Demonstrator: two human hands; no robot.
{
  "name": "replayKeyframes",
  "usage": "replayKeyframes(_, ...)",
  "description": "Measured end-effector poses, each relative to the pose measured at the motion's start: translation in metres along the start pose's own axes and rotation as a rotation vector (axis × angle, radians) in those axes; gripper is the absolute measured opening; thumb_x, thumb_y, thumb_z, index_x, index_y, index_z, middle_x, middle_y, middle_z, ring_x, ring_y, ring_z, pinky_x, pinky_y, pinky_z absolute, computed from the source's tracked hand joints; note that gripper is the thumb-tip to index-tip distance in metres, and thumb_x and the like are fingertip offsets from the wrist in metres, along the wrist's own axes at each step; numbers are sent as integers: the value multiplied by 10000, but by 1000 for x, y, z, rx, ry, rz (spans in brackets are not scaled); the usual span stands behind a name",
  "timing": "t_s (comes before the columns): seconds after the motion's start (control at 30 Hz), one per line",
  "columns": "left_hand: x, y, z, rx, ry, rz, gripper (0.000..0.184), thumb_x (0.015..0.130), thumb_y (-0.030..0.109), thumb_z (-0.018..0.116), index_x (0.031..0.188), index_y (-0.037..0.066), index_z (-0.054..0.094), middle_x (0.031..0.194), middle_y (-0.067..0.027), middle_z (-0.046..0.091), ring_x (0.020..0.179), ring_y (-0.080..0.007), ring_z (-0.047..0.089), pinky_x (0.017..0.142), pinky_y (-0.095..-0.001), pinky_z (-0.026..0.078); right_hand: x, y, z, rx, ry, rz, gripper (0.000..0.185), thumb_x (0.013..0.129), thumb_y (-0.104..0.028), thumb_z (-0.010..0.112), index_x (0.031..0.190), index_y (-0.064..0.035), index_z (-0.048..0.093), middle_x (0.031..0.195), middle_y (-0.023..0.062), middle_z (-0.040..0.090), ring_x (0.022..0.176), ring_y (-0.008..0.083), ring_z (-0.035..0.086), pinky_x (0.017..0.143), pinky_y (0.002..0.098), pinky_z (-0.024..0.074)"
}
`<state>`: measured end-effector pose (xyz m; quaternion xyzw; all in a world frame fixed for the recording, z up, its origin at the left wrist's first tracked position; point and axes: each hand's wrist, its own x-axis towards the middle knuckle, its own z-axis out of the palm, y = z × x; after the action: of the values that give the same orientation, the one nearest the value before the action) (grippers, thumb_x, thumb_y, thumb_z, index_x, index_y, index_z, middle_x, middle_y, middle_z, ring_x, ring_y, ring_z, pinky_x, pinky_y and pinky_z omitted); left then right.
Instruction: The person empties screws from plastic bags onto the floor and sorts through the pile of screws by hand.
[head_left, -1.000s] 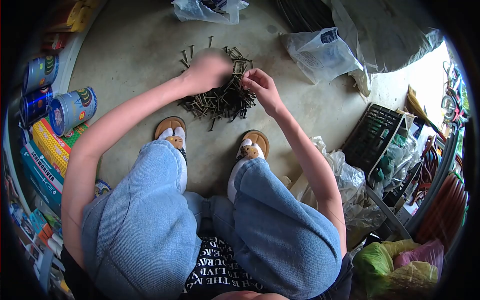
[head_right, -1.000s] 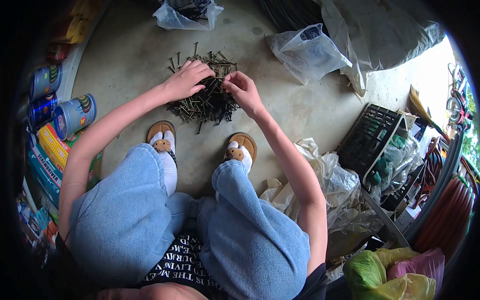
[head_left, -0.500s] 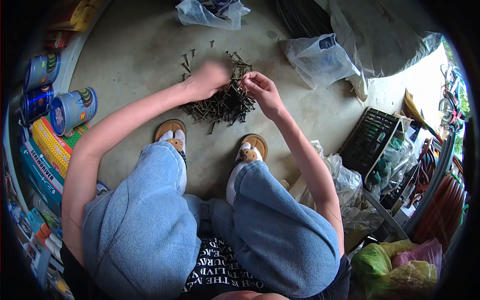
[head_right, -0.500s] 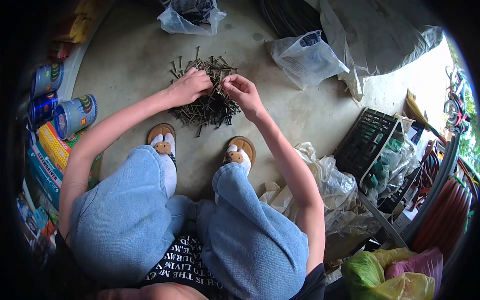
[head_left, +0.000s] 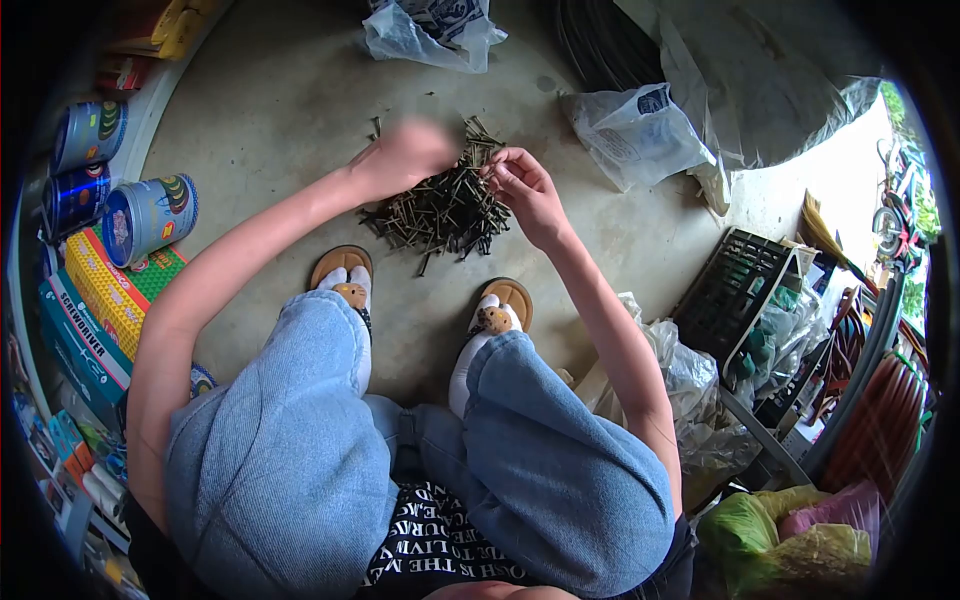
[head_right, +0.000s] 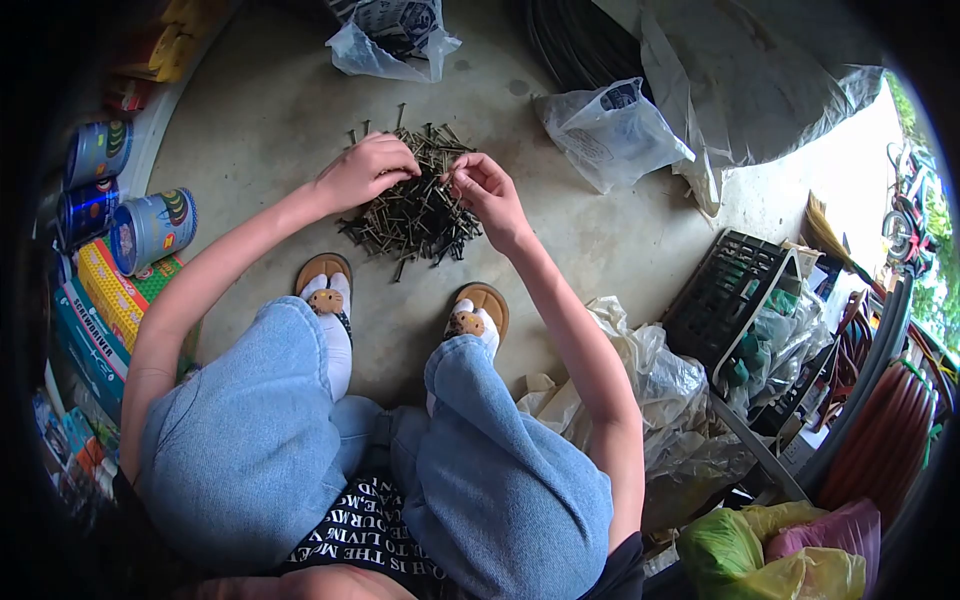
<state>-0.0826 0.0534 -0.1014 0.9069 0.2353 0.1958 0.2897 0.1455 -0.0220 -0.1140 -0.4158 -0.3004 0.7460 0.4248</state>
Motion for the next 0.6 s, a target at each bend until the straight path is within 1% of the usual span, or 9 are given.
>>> replayKeyframes(0.03, 0, 2, 2, -222, 11, -186, 154, 804, 48, 641, 956, 57, 666, 900, -34, 646, 867, -170, 613, 801, -311, 462, 0, -1, 1, 20, 36, -12, 106, 956, -154, 549, 1043, -93, 547, 930, -9, 632, 732, 16, 505, 630, 158, 398)
replayKeyframes(0.07, 1, 3, 4, -444, 21, -373, 191, 835, 41, 622, 1020, 39, 670, 918, -40, 669, 841, -155, 636, 787, -300, 497, 0, -2, 1, 20, 36, -13, 106, 956, -154, 549, 1043, -93, 547, 930, -9, 632, 732, 16, 505, 630, 158, 398)
replayKeyframes(0.1, 1, 2, 4, -444, 21, -373, 191, 835, 41, 622, 1020, 39, 670, 918, -40, 669, 841, -155, 636, 787, -300, 497, 0, -5, 1, 46, 45, -5, 103, 950, -141, 557, 1037, -86, 559, 927, -11, 629, 743, 23, 515, 632, 160, 397)
replayKeyframes(0.17, 4, -1, 5, -990, 83, -571, 210, 911, 75, 572, 1088, -21, 631, 971, -81, 672, 874, -145, 660, 795, -276, 531, 2, -14, -1, 70, 55, 0, 100, 944, -128, 566, 1031, -79, 572, 924, -13, 627, 754, 30, 525, 635, 162, 395)
replayKeyframes(0.2, 4, -2, 5, -1072, 90, -600, 234, 940, 85, 541, 1121, -52, 597, 989, -95, 660, 888, -148, 657, 813, -266, 532, 3, -23, -6, -144, 198, -180, 105, 926, -116, 591, 1022, -75, 583, 899, -12, 628, 759, 43, 539, 642, 170, 401)
replayKeyframes(0.3, 6, 0, -2, -1135, 114, -684, 252, 950, 84, 518, 1160, -42, 579, 1014, -99, 655, 885, -158, 660, 817, -279, 536, 1, -80, -38, -886, 591, -649, 120, 858, -82, 665, 964, -63, 612, 830, 7, 649, 768, 83, 592, 669, 212, 436)
replayKeyframes(0.37, 6, 0, -3, -1136, 116, -683, 267, 958, 88, 501, 1183, -41, 566, 1033, -104, 650, 890, -157, 658, 820, -280, 533, -7, -134, -48, -1104, 759, -871, 124, 831, -86, 682, 939, -70, 624, 813, 27, 672, 743, 98, 621, 681, 242, 468)
replayKeyframes(0.43, 5, -1, -2, -1156, 118, -659, 265, 942, 64, 521, 1181, -40, 569, 1023, -102, 650, 887, -155, 654, 830, -278, 526, -13, -164, -65, -1143, 907, -861, 106, 820, -75, 681, 918, -70, 641, 856, 34, 697, 763, 120, 654, 691, 260, 489)
replayKeyframes(0.6, 10, -3, -5, -1089, 83, -611, 269, 912, 16, 548, 1174, -38, 576, 1008, -95, 656, 884, -136, 647, 839, -261, 521, -13, -181, -76, -1325, 836, -771, 142, 805, -82, 685, 943, -79, 654, 853, 75, 708, 787, 183, 683, 713, 287, 501)
